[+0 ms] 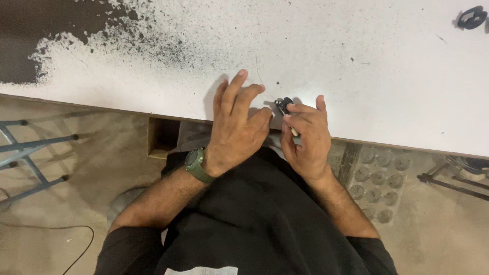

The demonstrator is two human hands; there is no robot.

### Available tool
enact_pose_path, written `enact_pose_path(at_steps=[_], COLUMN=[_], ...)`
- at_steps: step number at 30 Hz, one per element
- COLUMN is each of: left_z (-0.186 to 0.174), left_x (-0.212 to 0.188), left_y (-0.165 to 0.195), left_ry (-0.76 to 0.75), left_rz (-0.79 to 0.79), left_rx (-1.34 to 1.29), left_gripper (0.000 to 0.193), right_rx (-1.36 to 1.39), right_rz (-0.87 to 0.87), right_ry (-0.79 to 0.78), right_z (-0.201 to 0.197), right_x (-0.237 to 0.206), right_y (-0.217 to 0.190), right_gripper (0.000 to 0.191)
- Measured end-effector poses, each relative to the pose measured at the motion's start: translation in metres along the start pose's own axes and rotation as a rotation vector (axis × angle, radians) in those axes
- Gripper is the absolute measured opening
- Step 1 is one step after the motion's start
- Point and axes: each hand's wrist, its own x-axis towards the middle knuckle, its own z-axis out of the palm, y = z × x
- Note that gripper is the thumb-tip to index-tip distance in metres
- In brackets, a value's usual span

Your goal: The person sits at a white workbench and repeatedly picks up black plastic rotor-like components, presses each one onto a small metal shaft insert by hand, and sets the assembled piece aside with other finished pieces. They use a small handheld tool to help seat the parts and reach for new components one at a time.

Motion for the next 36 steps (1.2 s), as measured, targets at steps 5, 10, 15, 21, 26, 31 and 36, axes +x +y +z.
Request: enact_pose_path(at_steps=[5, 10, 15, 21, 26, 31, 36], left_z=[-0.001, -0.009, -0.019, -0.018, -0.02, -0.012, -0.012], left_x=[0.01, 0.03, 0.04, 0.037, 0.032, 0.032, 0.039], left_y=[-0.005, -0.007, -0.004, -0.005, -0.006, 0.004, 0.008], left_ry=[-0.039, -0.305, -0.276, -0.238, -0.197, -0.172, -0.203], left_rz=[-0.011, -0.06, -0.092, 0.007, 0.125, 0.122, -0.151], left_rx=[-0.094, -0.179, -0.207, -0.286, -0.163, -0.22, -0.377], left_gripper=[0.046, 0.048, 0.017, 0.012, 0.013, 0.017, 0.014], right_rx=[-0.146, -0.277, -0.291, -0.275, -0.28, -0.28, -0.271], right_rz=[-0.011, 0.174, 0.143, 0.125, 0.129, 0.09, 0.089], right_ry=[0.116, -0.101, -0.083, -0.05, -0.04, -0.069, -0.088], right_z=[-0.013, -0.018, -0.014, -0.012, -0.014, -0.014, -0.016], right_x=[0.012, 0.016, 0.009, 0.004, 0.001, -0.001, 0.0], right_y=[0.003, 0.0, 0.004, 0.009, 0.012, 0.012, 0.01], right_gripper=[0.03, 0.041, 0.038, 0.033, 0.031, 0.032, 0.032])
